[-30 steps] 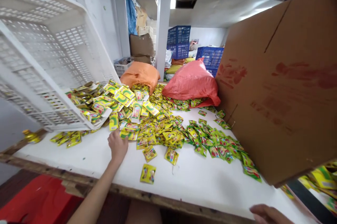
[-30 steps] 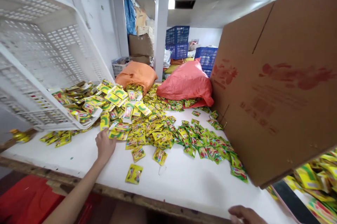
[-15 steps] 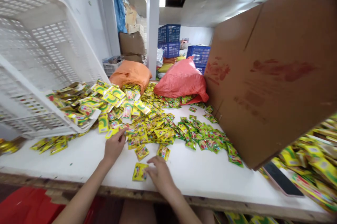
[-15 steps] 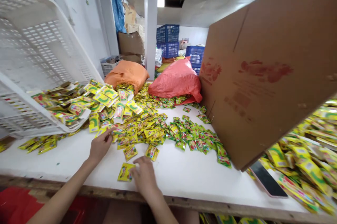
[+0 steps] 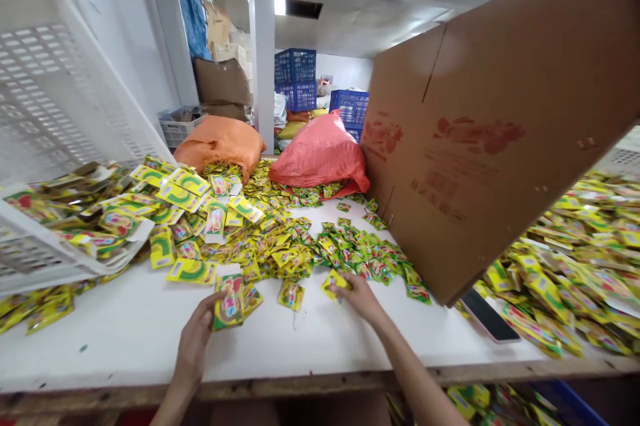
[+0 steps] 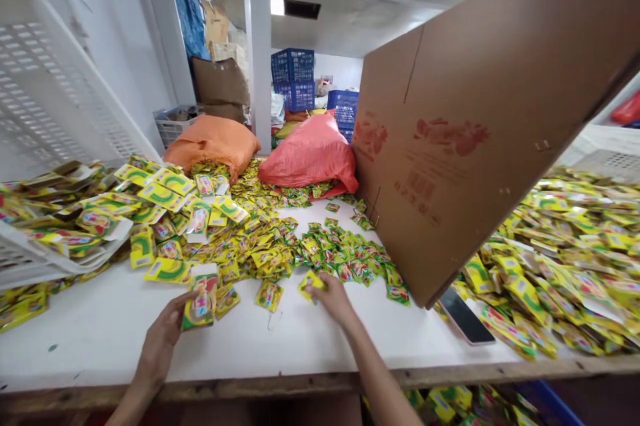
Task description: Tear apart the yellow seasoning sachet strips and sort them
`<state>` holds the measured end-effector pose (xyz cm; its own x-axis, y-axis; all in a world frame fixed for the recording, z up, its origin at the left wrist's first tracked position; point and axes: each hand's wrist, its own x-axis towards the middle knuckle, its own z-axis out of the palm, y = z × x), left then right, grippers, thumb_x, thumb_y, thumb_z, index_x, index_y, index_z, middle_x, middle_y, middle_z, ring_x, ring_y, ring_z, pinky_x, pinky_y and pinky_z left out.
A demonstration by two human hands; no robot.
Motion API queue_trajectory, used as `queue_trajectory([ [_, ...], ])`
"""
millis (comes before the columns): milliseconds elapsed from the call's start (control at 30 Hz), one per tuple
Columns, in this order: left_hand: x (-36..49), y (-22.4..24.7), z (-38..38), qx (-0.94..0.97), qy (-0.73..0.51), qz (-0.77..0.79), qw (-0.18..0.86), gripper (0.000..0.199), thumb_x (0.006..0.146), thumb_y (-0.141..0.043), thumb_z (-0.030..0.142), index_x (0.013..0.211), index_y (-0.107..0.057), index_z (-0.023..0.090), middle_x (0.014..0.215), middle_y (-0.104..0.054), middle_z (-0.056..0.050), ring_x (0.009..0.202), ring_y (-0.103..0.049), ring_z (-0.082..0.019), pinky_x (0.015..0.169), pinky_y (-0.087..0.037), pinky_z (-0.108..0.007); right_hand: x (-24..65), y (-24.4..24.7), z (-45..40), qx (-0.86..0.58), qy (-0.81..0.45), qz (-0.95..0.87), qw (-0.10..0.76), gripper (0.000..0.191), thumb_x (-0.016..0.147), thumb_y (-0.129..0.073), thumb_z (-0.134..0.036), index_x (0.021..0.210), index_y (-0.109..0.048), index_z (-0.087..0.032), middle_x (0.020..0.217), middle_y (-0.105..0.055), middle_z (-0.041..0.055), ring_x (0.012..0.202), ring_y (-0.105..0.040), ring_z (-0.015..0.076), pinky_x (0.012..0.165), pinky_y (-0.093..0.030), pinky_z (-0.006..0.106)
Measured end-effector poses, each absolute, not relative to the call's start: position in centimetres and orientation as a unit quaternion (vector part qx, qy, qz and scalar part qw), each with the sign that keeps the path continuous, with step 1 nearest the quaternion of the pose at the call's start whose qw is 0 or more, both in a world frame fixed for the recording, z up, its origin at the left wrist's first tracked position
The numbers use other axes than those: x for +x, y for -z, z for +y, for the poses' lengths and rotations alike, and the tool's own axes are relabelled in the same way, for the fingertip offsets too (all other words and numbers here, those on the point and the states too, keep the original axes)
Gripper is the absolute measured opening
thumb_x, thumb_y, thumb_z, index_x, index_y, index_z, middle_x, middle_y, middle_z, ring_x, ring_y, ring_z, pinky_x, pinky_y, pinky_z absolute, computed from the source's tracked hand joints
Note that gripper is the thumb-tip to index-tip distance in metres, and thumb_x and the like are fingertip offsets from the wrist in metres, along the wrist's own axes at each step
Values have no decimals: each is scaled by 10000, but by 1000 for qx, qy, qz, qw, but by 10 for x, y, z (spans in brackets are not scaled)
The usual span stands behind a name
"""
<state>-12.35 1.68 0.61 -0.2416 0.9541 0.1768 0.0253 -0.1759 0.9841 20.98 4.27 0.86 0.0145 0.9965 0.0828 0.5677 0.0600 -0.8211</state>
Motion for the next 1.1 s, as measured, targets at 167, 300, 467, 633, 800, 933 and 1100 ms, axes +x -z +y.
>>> queue_trajectory([
  [167, -90, 1, 13, 495, -559, 510, 427, 405, 645, -651, 437, 951, -592, 177, 1001, -653, -72, 985, -580, -263, 763, -499, -304, 260, -11, 75, -657, -250, -614, 359, 188, 597, -651, -319, 541, -567, -161, 565, -564, -19, 598, -523, 147, 555, -379, 230],
  [300, -71, 4, 6, 473, -572, 476, 473, 461, 652, -671, 388, 1038, -497, 208, 1027, -637, -75, 996, -581, -245, 766, -497, -298, 247, 4, 83, -689, -189, -590, 375, 157, 498, -699, -203, 584, -572, -172, 764, -603, 25, 819, -535, 206, 711, -382, 286],
  [467, -59, 2, -3, 407, -568, 435, 568, 742, 600, -729, 349, 1215, -330, 240, 1071, -630, -89, 982, -597, -252, 740, -505, -322, 236, 25, 64, -698, -197, -571, 386, 333, 524, -676, -221, 838, -571, -186, 769, -592, 13, 792, -553, 217, 723, -402, 329],
  [633, -39, 7, -4, 411, -511, 429, 621, 420, 563, -747, 349, 879, -542, 163, 855, -692, -68, 784, -640, -223, 692, -492, -291, 227, 26, 25, -658, -237, -590, 402, 230, 633, -619, -307, 810, -548, -179, 756, -597, 24, 727, -551, 200, 672, -428, 292],
  [800, -21, 6, -8, 450, -458, 377, 667, 319, 657, -680, 353, 834, -466, 196, 742, -686, -39, 644, -619, -186, 595, -469, -276, 207, -17, -1, -576, -320, -603, 449, 264, 809, -461, -391, 983, -456, -194, 736, -563, -2, 616, -526, 146, 532, -428, 233],
  [933, -19, -4, -14, 546, -448, 357, 611, 222, 751, -596, 314, 905, -498, 188, 911, -654, -58, 849, -587, -204, 734, -446, -283, 190, -63, -4, -524, -296, -675, 427, 222, 849, -440, -303, 1052, -434, -214, 820, -567, 11, 711, -537, 151, 627, -424, 245],
  [1100, -20, -9, -20, 614, -430, 342, 567, 177, 804, -516, 294, 936, -525, 176, 927, -618, -54, 895, -545, -211, 795, -409, -290, 177, -80, -5, -501, -215, -780, 307, 143, 802, -486, -170, 921, -545, -224, 889, -544, 21, 810, -532, 163, 709, -395, 247],
])
